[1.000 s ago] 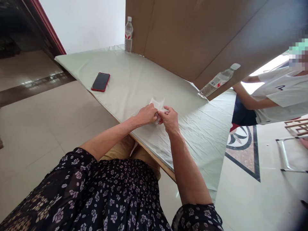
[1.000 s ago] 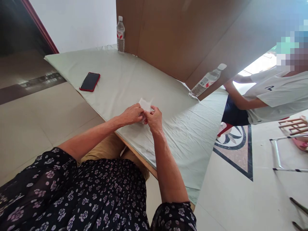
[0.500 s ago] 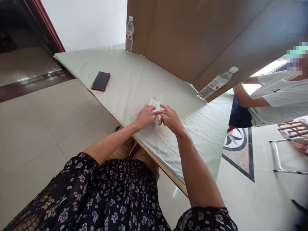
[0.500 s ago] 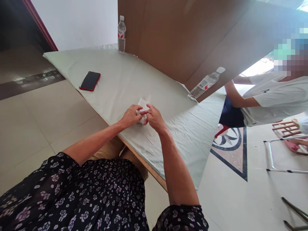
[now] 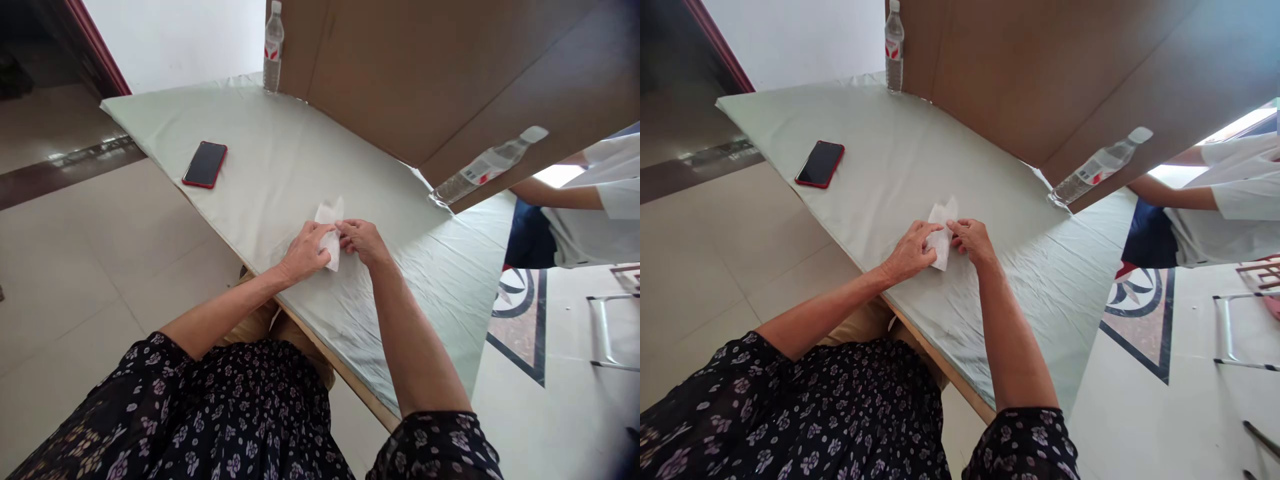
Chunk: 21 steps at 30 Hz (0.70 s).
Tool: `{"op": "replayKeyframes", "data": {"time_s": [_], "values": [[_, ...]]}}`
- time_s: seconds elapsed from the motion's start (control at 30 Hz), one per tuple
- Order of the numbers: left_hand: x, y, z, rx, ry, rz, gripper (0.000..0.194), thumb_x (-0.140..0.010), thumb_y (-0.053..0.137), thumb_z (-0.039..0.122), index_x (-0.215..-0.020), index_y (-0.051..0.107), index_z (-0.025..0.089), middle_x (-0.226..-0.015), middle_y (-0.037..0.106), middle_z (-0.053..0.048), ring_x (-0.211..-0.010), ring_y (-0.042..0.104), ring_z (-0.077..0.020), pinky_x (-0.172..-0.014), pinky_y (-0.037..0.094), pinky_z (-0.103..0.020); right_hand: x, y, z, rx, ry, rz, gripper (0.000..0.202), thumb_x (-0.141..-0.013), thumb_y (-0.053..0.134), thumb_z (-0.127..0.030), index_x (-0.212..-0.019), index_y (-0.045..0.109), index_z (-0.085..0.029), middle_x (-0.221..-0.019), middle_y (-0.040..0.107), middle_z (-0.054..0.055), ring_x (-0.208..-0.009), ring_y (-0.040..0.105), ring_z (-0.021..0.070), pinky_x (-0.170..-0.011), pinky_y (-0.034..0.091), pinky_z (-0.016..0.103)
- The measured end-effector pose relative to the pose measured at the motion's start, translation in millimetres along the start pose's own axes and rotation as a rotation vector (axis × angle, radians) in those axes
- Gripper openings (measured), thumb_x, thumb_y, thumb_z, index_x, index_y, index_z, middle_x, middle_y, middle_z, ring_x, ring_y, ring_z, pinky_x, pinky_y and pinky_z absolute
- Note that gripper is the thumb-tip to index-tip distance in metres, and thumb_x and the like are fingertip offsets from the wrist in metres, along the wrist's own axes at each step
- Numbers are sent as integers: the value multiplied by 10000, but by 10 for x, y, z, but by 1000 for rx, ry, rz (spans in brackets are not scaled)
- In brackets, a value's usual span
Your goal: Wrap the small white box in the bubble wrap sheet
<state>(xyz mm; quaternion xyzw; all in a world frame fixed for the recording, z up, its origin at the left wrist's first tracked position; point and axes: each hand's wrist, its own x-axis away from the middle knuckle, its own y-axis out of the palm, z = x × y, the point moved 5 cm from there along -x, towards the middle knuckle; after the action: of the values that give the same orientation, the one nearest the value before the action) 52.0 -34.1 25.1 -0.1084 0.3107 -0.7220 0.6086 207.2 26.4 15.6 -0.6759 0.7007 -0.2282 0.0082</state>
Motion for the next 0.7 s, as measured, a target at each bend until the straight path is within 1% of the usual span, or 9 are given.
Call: {"op": "replayKeyframes", "data": {"time_s": [0.07, 0.13, 0.2, 0.3, 0.4, 0.47, 0.53, 0.6, 0.7], "values": [[12, 3, 23, -41, 18, -23, 591, -774, 517, 85, -1359, 545, 172, -1314, 515, -129, -898, 614, -156, -861, 548, -317, -89, 18, -29, 37, 3, -22, 308, -750, 792, -388, -835, 609, -156, -554, 557, -37, -438, 472, 82, -365, 308, 189], [29, -6, 74, -119, 53, -29, 579, -786, 508, 77, -1356, 557, 171, -1416, 457, -152, -939, 624, -167, -882, 547, -331, -155, 39, -42, 68, -6, -58, 268, -750, 774, -362, -772, 587, -172, -472, 497, -63, -396, 418, 77, -363, 289, 195], [46, -20, 148, -217, 125, -33, 548, -802, 494, 63, -1330, 583, 180, -1501, 410, -153, -1019, 625, -192, -927, 535, -352, -200, 55, -40, 67, -34, -79, 234, -737, 746, -330, -709, 562, -188, -438, 461, -75, -380, 384, 76, -361, 269, 201], [46, -24, 224, -345, 245, -93, 472, -820, 492, 63, -1245, 640, 205, -1545, 414, -123, -1057, 630, -217, -894, 548, -358, -245, 52, -41, 33, -112, -57, 224, -699, 712, -330, -638, 540, -200, -449, 432, -79, -399, 364, 75, -371, 251, 206], [-21, -34, 223, -429, 329, -155, 385, -828, 505, 74, -1139, 687, 211, -1482, 519, -94, -1075, 637, -233, -899, 550, -362, -292, 20, -77, -24, -219, -7, 223, -679, 692, -358, -623, 546, -200, -512, 444, -69, -461, 368, 74, -417, 288, 211], [-107, -51, 198, -446, 345, -169, 373, -825, 509, 69, -1115, 695, 212, -1408, 588, -84, -1087, 636, -233, -928, 542, -361, -342, -19, -103, -54, -260, 36, 206, -684, 672, -363, -638, 550, -203, -557, 460, -57, -498, 380, 83, -438, 302, 219], [-209, -65, 170, -440, 328, -168, 367, -821, 507, 63, -1096, 698, 215, -1364, 618, -77, -1090, 636, -228, -934, 540, -355, -404, -55, -107, -49, -256, 70, 190, -692, 650, -365, -652, 549, -209, -576, 460, -50, -507, 375, 91, -432, 293, 224], [-298, -61, 146, -421, 299, -182, 354, -819, 501, 66, -1068, 702, 219, -1321, 638, -71, -1080, 638, -223, -907, 544, -339, -463, -68, -84, -33, -227, 76, 182, -694, 639, -370, -663, 550, -213, -579, 456, -47, -504, 369, 95, -424, 296, 226], [-361, -29, 108, -364, 259, -218, 355, -816, 487, 76, -1078, 686, 210, -1179, 688, -74, -1044, 640, -226, -876, 544, -335, -509, -52, -17, -95, -198, 58, 179, -696, 633, -379, -711, 563, -214, -622, 502, -37, -531, 419, 106, -445, 355, 228]]}}
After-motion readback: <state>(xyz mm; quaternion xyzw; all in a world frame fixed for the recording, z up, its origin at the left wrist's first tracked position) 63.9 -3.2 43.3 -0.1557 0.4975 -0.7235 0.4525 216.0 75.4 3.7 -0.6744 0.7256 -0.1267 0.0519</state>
